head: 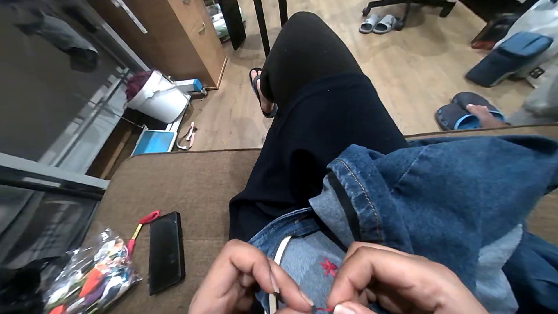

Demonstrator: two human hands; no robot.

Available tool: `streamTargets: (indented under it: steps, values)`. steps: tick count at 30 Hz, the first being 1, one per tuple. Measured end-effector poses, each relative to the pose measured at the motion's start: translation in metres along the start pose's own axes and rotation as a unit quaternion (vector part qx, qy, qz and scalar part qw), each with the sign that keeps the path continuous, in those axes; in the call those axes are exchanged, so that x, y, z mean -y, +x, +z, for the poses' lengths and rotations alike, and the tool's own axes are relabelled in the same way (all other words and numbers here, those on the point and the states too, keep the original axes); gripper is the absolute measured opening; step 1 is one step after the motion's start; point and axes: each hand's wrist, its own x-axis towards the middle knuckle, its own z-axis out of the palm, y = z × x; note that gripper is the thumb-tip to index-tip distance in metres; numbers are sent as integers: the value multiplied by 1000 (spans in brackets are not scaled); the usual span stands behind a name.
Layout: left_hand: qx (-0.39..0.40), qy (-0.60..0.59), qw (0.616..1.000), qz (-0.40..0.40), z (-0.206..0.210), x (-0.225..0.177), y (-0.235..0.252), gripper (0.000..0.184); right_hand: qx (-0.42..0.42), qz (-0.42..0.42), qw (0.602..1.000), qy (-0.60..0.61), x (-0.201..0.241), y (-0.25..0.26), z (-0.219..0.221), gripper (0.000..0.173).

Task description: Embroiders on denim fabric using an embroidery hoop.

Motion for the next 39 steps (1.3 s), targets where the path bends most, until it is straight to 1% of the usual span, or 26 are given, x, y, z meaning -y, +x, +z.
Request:
streamTargets:
  steps: [9,19,25,30,39]
  values:
    - [-10,-6,1000,8,3,2,-2,34,-17,-72,996,-42,-3,-5,4,14]
    - [-20,-12,1000,3,6,1,-2,37,-17,-80,994,-68,-2,-4,7,15]
    - [-22,-19,1000,5,7,3,-3,36,-27,-95,989,-111,1,-5,9,13]
    - [-18,-23,1000,4,7,3,-3,35,-38,-123,982,-137,-1,-6,11,10]
    - [-18,-29,999,3,7,3,-3,36,-37,-139,977,-159,-1,-6,12,10]
